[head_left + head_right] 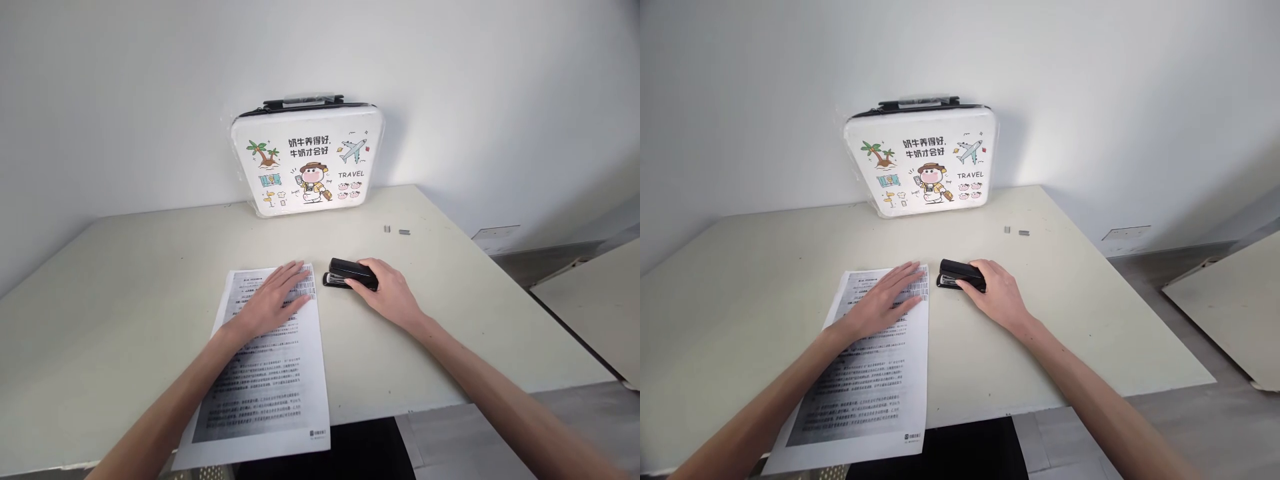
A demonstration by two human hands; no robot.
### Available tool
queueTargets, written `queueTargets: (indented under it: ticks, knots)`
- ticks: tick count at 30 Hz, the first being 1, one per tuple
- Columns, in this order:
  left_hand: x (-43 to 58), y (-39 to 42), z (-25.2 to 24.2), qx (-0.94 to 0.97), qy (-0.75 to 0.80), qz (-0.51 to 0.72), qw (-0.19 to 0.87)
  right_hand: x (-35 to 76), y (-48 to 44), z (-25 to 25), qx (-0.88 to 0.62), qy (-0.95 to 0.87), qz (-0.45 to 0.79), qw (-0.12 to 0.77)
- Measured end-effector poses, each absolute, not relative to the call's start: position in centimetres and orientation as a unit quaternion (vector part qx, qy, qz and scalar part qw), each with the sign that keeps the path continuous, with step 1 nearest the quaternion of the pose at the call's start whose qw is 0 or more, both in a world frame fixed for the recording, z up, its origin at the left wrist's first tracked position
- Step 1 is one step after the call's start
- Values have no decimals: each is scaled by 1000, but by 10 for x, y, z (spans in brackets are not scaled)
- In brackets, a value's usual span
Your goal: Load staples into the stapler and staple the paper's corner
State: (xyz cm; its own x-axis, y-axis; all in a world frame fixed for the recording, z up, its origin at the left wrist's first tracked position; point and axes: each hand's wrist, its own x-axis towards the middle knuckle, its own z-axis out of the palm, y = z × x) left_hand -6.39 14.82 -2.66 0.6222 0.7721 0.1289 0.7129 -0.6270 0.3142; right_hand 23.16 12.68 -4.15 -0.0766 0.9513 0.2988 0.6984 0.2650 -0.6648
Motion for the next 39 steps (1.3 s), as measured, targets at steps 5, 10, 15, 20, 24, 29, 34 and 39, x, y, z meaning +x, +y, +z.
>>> queueTargets:
  ticks: [5, 10, 15, 20, 24, 29, 34, 39]
  knots:
    - [-102, 117, -14, 882, 450, 90, 106, 231, 125, -39, -577, -711, 187, 356]
    - [-154, 70, -11, 879, 465, 75, 74, 230, 125, -39, -576, -713, 187, 353]
    - [-182, 37, -17, 882, 464, 60, 57, 231, 126, -43, -577, -711, 181, 359]
    - [-184, 34, -20, 881, 467, 55, 48, 229, 125, -42, -583, -707, 180, 357]
    - [-181, 44, -19, 879, 470, 69, 45, 228, 124, -40, -583, -706, 175, 361]
    - [-181, 60, -22, 878, 470, 71, 45, 228, 124, -40, -585, -703, 180, 363]
    - [-182, 77, -24, 880, 467, 77, 45, 229, 123, -43, -582, -700, 179, 373]
    - [-176, 94, -26, 880, 465, 86, 30, 228, 121, -44, -572, -700, 163, 395]
